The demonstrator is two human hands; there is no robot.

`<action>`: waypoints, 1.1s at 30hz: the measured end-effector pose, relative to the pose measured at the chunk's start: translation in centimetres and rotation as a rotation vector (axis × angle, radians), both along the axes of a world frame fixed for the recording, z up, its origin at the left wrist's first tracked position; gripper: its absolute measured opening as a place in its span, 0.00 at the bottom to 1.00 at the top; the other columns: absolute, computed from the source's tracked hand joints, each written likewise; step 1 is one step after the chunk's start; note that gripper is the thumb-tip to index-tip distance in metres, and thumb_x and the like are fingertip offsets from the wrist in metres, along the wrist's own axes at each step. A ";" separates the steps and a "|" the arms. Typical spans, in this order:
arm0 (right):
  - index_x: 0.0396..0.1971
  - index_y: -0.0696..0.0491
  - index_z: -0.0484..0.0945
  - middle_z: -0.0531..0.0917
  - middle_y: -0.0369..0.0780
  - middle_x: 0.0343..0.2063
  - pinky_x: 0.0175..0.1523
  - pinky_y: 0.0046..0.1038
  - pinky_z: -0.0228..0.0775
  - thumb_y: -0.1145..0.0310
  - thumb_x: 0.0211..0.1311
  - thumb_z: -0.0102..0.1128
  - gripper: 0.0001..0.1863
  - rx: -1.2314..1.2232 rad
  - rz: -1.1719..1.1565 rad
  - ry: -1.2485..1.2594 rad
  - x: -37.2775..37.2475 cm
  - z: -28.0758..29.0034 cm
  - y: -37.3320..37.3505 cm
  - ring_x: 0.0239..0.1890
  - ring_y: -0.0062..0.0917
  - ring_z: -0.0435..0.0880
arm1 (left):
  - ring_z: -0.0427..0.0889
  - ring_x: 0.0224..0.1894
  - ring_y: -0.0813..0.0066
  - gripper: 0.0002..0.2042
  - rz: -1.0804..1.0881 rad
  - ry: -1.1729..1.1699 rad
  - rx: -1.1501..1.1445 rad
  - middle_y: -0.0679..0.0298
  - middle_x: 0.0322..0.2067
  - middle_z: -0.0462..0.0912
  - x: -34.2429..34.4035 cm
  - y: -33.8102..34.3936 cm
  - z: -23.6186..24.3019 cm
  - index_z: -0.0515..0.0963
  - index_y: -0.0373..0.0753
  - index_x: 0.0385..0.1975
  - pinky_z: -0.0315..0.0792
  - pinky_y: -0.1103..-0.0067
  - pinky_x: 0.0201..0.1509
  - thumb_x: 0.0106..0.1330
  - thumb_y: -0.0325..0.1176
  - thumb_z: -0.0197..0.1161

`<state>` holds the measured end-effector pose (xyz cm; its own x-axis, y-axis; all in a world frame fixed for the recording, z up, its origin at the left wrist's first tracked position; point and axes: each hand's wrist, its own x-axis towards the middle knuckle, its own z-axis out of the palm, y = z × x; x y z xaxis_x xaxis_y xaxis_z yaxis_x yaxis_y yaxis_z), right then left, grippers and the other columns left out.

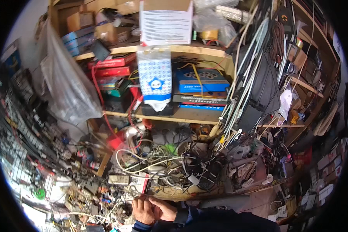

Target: The person places a black circular electronic device on a cluttered workbench and uses a power drill to remove screws from its back panel. After opening the casing, the person uses a multimeter to test the internal wiring and components.

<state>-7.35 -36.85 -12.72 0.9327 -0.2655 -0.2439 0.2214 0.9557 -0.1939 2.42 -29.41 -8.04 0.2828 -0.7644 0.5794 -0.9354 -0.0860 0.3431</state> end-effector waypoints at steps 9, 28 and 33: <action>0.49 0.53 0.78 0.83 0.34 0.43 0.52 0.24 0.73 0.63 0.76 0.56 0.11 -0.019 -0.379 0.165 -2.3 3.9 -11.7 0.45 0.18 0.80 | 0.71 0.57 0.42 0.33 -0.161 0.097 0.110 0.44 0.59 0.71 -2.8 -13.2 1.4 0.68 0.25 0.63 0.63 0.52 0.65 0.67 0.49 0.55; 0.45 0.51 0.83 0.86 0.49 0.36 0.43 0.47 0.78 0.58 0.67 0.57 0.15 -2.568 -0.882 1.655 -2.9 20.8 -60.9 0.39 0.49 0.85 | 0.78 0.54 0.43 0.27 0.109 0.757 0.248 0.42 0.54 0.77 1.4 -7.9 -2.1 0.71 0.31 0.62 0.74 0.61 0.58 0.62 0.31 0.66; 0.59 0.58 0.76 0.77 0.49 0.59 0.66 0.38 0.65 0.66 0.74 0.43 0.21 -2.816 -0.553 1.242 -7.5 19.6 -70.4 0.60 0.41 0.77 | 0.81 0.48 0.44 0.26 0.186 0.736 0.213 0.44 0.49 0.79 1.3 -4.1 -4.3 0.69 0.32 0.63 0.77 0.62 0.51 0.66 0.33 0.65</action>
